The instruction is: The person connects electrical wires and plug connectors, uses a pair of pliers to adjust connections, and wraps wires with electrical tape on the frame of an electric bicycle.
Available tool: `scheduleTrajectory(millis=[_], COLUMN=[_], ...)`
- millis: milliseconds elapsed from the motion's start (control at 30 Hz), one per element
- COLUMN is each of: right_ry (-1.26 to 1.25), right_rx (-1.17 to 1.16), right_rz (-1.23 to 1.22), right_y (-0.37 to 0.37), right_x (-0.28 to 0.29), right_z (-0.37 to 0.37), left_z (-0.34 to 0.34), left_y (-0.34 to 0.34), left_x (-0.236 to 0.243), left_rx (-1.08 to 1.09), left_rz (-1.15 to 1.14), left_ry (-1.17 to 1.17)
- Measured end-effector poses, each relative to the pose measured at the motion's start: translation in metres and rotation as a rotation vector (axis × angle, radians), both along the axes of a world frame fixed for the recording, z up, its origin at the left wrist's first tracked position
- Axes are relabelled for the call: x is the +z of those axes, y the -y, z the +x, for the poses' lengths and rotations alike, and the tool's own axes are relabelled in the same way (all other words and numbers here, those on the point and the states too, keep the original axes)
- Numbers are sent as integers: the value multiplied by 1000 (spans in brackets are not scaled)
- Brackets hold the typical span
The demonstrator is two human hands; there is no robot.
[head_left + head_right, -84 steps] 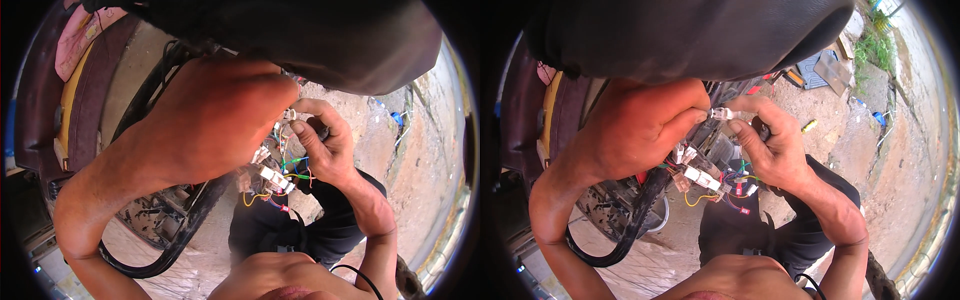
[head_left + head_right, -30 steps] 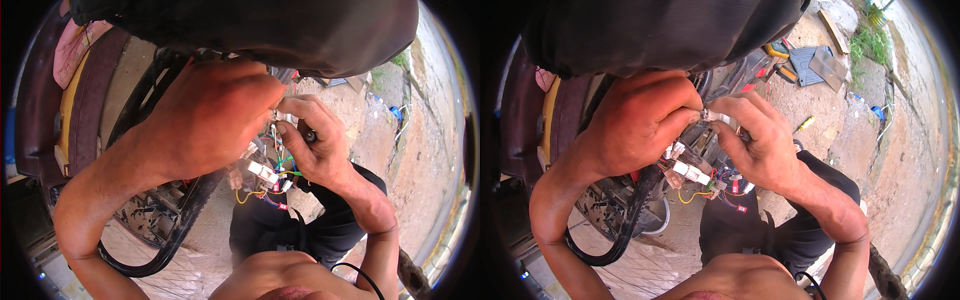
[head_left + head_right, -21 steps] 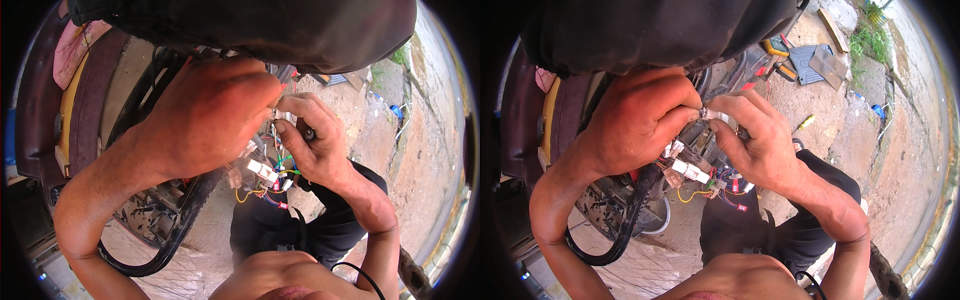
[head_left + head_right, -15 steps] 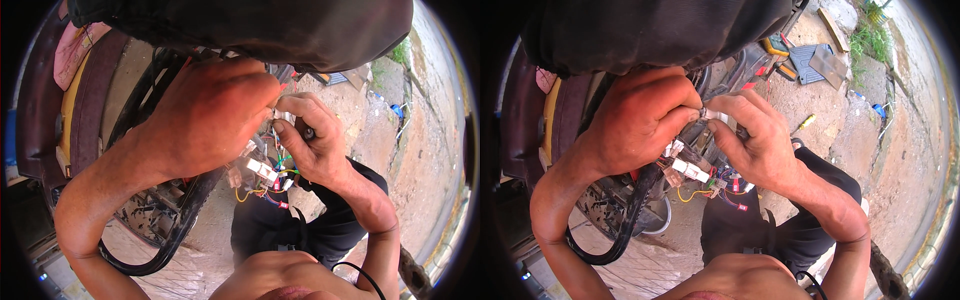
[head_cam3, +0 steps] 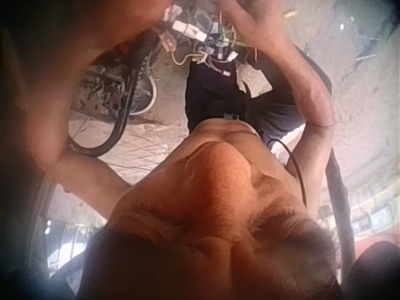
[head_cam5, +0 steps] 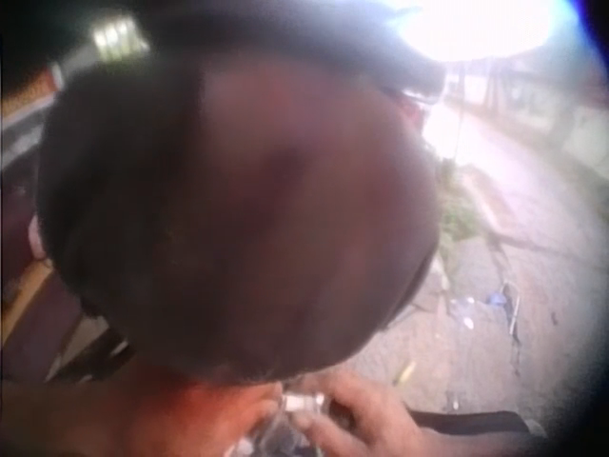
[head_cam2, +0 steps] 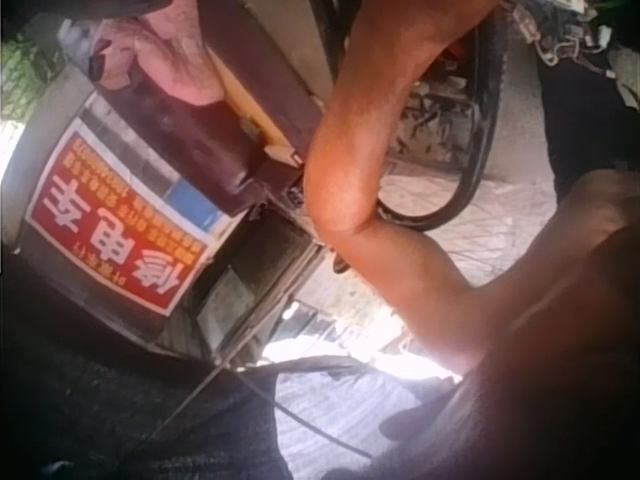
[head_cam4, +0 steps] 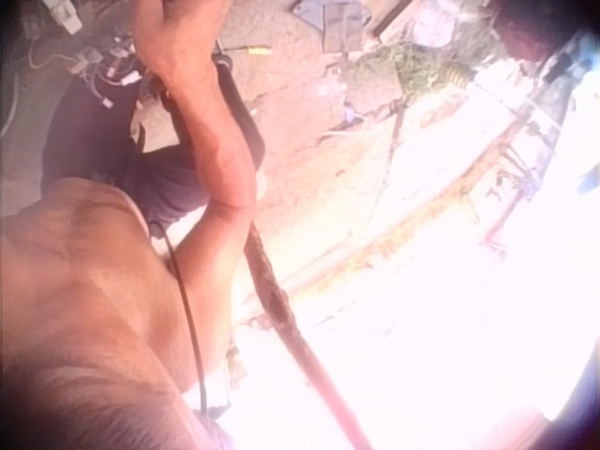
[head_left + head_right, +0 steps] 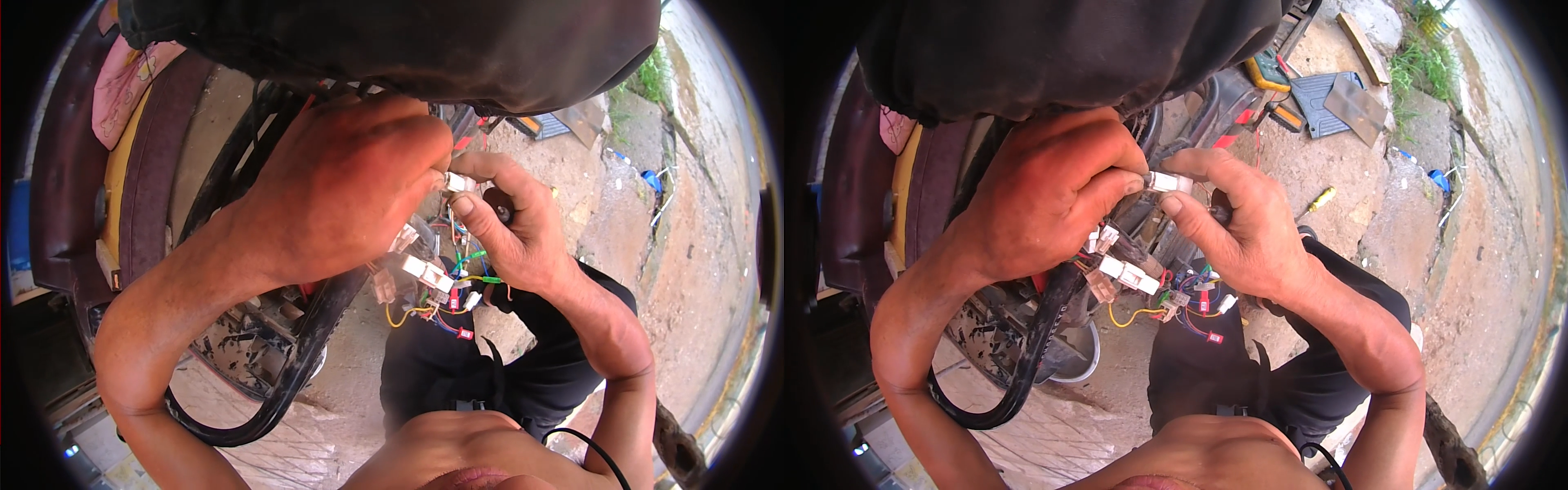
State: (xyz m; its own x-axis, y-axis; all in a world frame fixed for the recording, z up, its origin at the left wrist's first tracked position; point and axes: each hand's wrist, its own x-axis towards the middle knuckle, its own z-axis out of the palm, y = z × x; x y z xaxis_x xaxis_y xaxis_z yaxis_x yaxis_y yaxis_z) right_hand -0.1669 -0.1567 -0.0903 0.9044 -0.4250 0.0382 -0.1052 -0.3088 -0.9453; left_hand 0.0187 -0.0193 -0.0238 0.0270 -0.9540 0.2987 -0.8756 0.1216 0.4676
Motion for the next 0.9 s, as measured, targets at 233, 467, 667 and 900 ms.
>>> scheduleTrajectory(millis=[233,467,667,900], right_ry=[228,366,355,355], right_rx=[23,79,111,108], right_rz=[-229,-549,-607,-609], right_y=[-1,8,10,11], right_x=[-17,-19,-13,-10], right_z=[4,8,7,9], left_z=[-1,-1,0,0], left_y=[-1,1,-1,2], left_x=[1,1,2,1], left_rx=[29,7,4,-2], left_rz=[30,31,51,46], left_ry=[30,19,46,-4])
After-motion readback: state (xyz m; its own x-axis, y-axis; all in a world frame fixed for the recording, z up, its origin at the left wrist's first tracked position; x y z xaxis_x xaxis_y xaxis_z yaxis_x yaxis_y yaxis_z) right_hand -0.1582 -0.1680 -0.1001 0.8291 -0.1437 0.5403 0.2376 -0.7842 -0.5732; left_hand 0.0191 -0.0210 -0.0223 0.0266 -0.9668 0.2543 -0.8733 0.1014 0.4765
